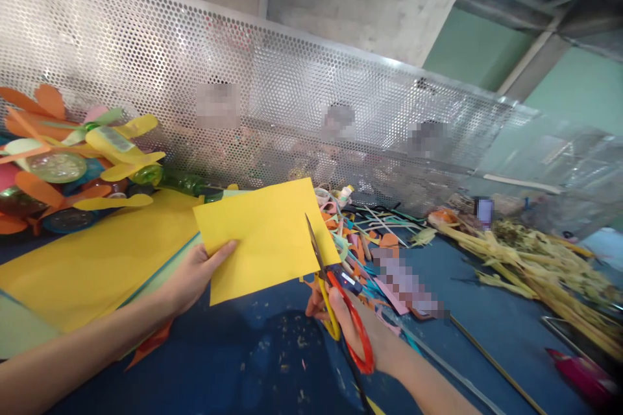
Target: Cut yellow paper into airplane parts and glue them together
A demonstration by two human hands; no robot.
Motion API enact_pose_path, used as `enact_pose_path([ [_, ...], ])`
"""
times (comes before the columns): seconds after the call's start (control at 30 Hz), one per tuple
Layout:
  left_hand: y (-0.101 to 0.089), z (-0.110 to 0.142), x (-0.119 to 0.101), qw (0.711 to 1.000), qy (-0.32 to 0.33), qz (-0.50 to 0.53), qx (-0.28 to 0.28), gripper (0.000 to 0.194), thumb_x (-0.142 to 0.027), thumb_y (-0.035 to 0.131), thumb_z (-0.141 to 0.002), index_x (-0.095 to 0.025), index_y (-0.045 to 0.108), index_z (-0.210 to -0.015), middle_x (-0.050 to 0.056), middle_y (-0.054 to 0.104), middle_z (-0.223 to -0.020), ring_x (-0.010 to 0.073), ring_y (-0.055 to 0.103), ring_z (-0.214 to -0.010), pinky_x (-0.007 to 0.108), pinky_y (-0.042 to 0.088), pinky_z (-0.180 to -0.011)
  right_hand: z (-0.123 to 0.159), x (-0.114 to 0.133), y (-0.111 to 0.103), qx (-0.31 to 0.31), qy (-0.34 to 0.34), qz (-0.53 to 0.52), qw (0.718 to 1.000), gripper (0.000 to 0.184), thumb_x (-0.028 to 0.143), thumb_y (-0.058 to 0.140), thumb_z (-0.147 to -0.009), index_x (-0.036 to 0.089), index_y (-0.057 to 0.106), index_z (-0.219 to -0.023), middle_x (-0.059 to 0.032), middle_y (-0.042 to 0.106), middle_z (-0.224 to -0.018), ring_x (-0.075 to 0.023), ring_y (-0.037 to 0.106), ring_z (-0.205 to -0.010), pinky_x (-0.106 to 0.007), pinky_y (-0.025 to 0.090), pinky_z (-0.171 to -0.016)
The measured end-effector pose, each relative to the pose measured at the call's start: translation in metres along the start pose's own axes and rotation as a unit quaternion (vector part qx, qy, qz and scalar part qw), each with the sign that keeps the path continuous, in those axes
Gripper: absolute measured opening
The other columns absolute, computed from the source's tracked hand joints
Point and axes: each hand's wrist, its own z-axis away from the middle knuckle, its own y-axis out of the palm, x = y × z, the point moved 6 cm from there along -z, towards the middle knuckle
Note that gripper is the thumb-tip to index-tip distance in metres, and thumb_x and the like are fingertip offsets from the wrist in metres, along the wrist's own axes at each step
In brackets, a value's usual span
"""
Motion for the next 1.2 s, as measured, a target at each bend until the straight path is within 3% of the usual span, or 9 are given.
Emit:
enact_pose_path([
  [0.23,0.000,0.002,-0.006,0.999,0.025,-0.029,-0.018,0.039,-0.039,0.071,-0.067,-0.024,0.066,-0.102,0.004,0.069,-0.102,0.0251,0.064,-0.093,0.033,0.053,-0.081,0.001,0.006,-0.001,-0.013,-0.020,0.008,1.000,0.057,0.062,0.017,-0.086,0.019,0.052,-0.073,-0.0070,0.058,-0.081,-0.0181,0.058,-0.079,-0.029,0.049,-0.075],
  [0.5,0.001,0.000,0.000,0.999,0.017,-0.029,0.016,0.039,-0.038,0.064,-0.075,-0.024,0.061,-0.110,0.003,0.063,-0.113,0.0228,0.062,-0.098,0.032,0.051,-0.084,-0.001,0.000,-0.005,-0.039,-0.012,0.041,0.998,0.053,0.062,0.020,-0.085,0.021,0.048,-0.067,-0.0061,0.060,-0.074,-0.0192,0.059,-0.075,-0.032,0.049,-0.073],
  [0.73,0.002,0.001,0.001,1.000,0.008,-0.022,0.020,0.041,-0.039,0.063,-0.076,-0.023,0.059,-0.113,0.003,0.061,-0.116,0.0218,0.062,-0.098,0.030,0.052,-0.082,-0.004,-0.017,0.001,-0.061,0.022,0.017,0.998,0.050,0.066,0.019,-0.082,0.022,0.039,-0.071,0.0015,0.046,-0.062,-0.0121,0.051,-0.046,-0.023,0.045,-0.041],
  [1.2,0.004,0.005,0.000,1.000,-0.007,-0.013,0.002,0.039,-0.039,0.065,-0.073,-0.023,0.061,-0.109,0.003,0.065,-0.110,0.0226,0.064,-0.095,0.032,0.053,-0.082,-0.004,-0.025,0.003,-0.083,0.040,-0.008,0.996,0.048,0.067,0.024,-0.081,0.022,0.035,-0.070,0.0072,0.035,-0.051,-0.0068,0.036,-0.031,-0.019,0.035,-0.029],
])
